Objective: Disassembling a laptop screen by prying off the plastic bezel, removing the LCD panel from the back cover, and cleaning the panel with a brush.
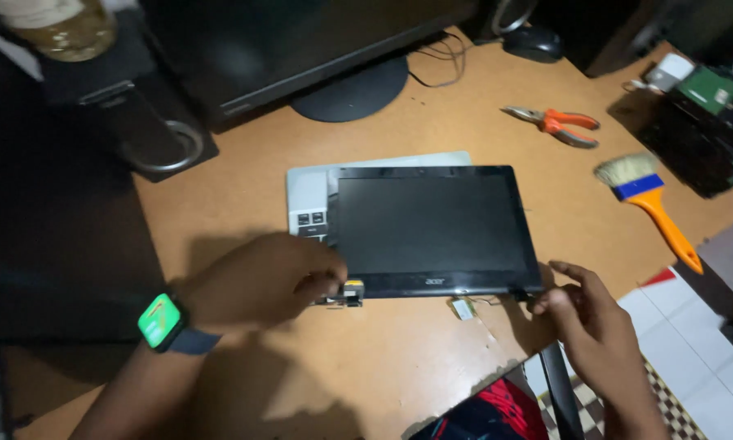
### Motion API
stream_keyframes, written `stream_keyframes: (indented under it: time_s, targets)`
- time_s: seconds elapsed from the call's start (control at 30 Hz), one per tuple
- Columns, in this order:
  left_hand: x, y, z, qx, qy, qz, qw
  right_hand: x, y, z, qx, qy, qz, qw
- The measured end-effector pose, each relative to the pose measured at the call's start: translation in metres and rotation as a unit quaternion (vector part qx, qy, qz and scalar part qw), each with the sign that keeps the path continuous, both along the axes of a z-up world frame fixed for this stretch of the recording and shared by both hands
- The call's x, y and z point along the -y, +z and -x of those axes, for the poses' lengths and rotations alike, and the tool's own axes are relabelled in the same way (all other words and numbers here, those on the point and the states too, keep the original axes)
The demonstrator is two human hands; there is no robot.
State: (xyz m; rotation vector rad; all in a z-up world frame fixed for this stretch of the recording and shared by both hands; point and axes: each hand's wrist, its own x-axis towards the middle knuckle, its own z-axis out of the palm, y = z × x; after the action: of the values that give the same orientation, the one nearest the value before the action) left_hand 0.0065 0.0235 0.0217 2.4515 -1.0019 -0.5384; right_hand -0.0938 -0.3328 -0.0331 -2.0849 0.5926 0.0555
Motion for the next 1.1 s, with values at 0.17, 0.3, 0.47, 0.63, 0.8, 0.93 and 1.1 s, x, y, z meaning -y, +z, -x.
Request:
stream_keyframes:
  time_s: [0.17, 0.3, 0.47, 0.63, 0.8, 0.93, 1.1]
  targets:
    - [-0.001, -0.056, -0.013, 0.167, 0.181, -0.005, 0.969, 0.01, -0.011, -0.029, -0.056, 0.031, 0.021, 0.998]
    - [-0.003, -0.077, -0.016, 0.27, 0.176, 0.024, 0.946, 0.041, -0.048, -0.044, -0.012, 0.054, -0.169, 0.984]
    - [-0.001, -0.077, -0.018, 0.266, 0.184, 0.033, 0.946, 0.043, -0.06, -0.04, 0.041, 0.043, -0.304, 0.951]
    - [0.003, -0.085, -0.025, 0.231, 0.221, 0.131, 0.938, 0.049, -0.074, -0.031, 0.116, 0.044, -0.414, 0.902]
    - [0.012, -0.048, -0.026, 0.062, 0.287, 0.244, 0.924, 0.073, -0.075, -0.03, 0.191, 0.081, -0.494, 0.844]
    - [0.015, -0.021, -0.024, -0.21, 0.293, 0.444, 0.82, 0.101, -0.051, -0.041, 0.215, 0.085, -0.426, 0.875]
    - [0.003, -0.041, -0.024, 0.169, 0.2, 0.255, 0.931, 0.139, -0.026, -0.062, 0.226, 0.147, -0.508, 0.818]
